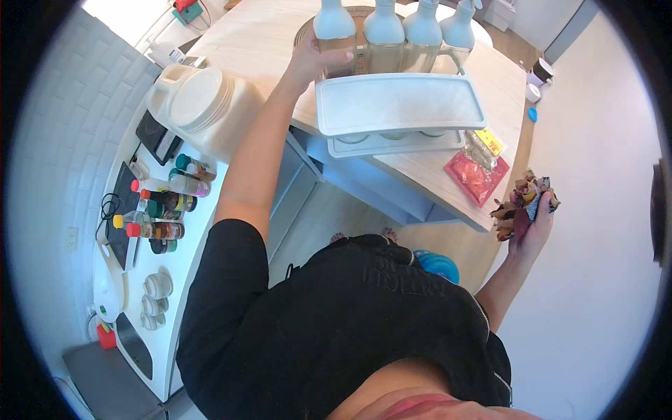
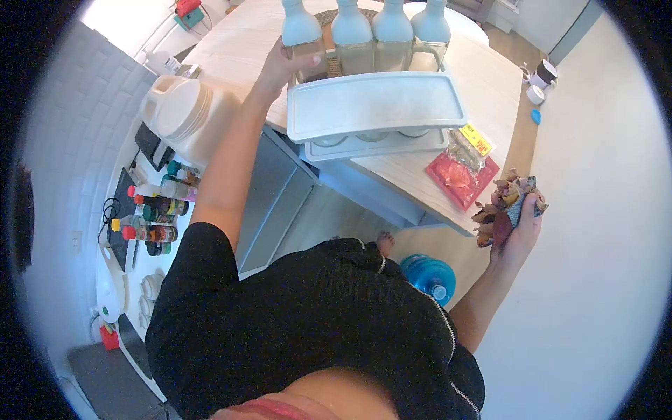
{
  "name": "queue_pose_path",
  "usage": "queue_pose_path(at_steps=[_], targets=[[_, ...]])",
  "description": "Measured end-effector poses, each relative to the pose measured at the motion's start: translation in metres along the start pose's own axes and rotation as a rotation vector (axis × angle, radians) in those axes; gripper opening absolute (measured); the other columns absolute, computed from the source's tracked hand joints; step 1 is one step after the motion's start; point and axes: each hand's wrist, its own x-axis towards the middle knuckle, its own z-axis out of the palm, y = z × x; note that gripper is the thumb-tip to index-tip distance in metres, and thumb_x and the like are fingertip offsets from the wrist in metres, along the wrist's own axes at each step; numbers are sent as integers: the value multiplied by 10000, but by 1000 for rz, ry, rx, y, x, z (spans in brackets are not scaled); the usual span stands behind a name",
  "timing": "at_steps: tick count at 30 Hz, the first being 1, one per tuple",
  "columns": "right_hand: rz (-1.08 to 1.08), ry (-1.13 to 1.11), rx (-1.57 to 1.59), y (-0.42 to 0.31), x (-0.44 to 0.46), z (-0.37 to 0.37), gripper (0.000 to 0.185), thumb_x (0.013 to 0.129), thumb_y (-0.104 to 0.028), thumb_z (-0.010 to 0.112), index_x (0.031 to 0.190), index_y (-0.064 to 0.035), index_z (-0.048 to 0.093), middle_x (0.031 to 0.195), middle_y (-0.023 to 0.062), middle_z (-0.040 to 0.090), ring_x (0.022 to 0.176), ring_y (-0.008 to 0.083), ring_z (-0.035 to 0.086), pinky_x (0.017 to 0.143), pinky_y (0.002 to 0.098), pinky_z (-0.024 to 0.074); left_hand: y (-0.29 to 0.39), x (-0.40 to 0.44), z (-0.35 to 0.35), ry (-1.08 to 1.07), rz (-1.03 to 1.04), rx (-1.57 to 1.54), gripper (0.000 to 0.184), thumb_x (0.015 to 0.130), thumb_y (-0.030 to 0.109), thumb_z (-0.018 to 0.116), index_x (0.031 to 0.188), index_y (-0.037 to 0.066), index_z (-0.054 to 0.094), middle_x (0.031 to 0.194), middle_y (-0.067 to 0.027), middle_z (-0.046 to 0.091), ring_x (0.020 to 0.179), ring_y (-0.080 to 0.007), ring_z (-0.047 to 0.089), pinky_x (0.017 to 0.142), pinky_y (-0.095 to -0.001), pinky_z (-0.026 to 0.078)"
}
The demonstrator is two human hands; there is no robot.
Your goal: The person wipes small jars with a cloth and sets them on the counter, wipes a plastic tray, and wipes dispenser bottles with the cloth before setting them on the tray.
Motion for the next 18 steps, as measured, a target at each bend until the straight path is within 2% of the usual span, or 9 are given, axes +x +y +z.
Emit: queue_pose_path(at_steps=[2,5,8,12,14,15,16,17,18], targets=[[15,-1,0,3,4,-6,330,968,-284,466,1135,0,473,1033,151,578,898,217,604,728,342,536,-6,-3,-1,50,-76,38,775,646,93,805,1291,16,383,1160,-104,552,1111,-214,524,969,-347,411],[40,10,1,4,5,-4,345,969,-296,459,1132,8,474,1020,154,585,882,209,611,727,334,535,-12,-6,-2,74,-77,-2,780,638,128,812,1286,15,393,1161,-106,554,1104,-213,525,960,-342,411],[61,-1,6,5,5,-3,365,971,-311,450,1144,10,471,1026,157,585,879,202,610,729,328,531,-20,-2,-11,32,-158,120,804,634,162,815,1296,10,384,1156,-108,557,1106,-219,517,965,-344,397],[89,-55,56,8,10,-7,399,968,-323,456,1185,12,456,1067,157,577,902,200,602,726,330,526,-12,-3,-11,20,-165,169,834,628,181,820,1307,6,370,1177,-115,542,1113,-228,506,973,-354,383],[85,-51,34,13,12,-11,419,970,-350,435,1202,-1,451,1087,151,571,915,204,597,738,336,527,-16,-2,-12,33,-118,193,911,574,266,863,1292,-2,371,1135,-116,543,1139,-233,483,977,-384,397],[83,-44,11,14,13,-13,440,973,-377,415,1220,-15,446,1107,144,566,929,208,592,751,343,528,-16,-3,-11,33,-114,193,911,574,266,863,1292,-2,371,1135,-116,543,1139,-233,483,977,-384,397],[81,-44,11,13,13,-14,440,973,-377,415,1220,-15,446,1107,144,566,929,208,592,751,343,528,-16,-6,-10,181,4,307,910,573,282,863,1283,-12,375,1134,-119,527,1141,-240,470,968,-381,396],[147,-9,138,11,11,-14,446,962,-396,427,1215,-31,462,1089,137,579,920,222,599,776,350,526,-17,-7,-7,329,125,419,909,572,298,863,1274,-21,380,1134,-121,511,1142,-247,458,959,-377,396],[210,26,268,9,11,-14,452,951,-415,439,1209,-46,478,1072,130,592,911,236,606,801,357,525,-6,-14,3,327,133,418,909,572,298,863,1274,-21,380,1134,-121,511,1142,-247,458,959,-377,396]])
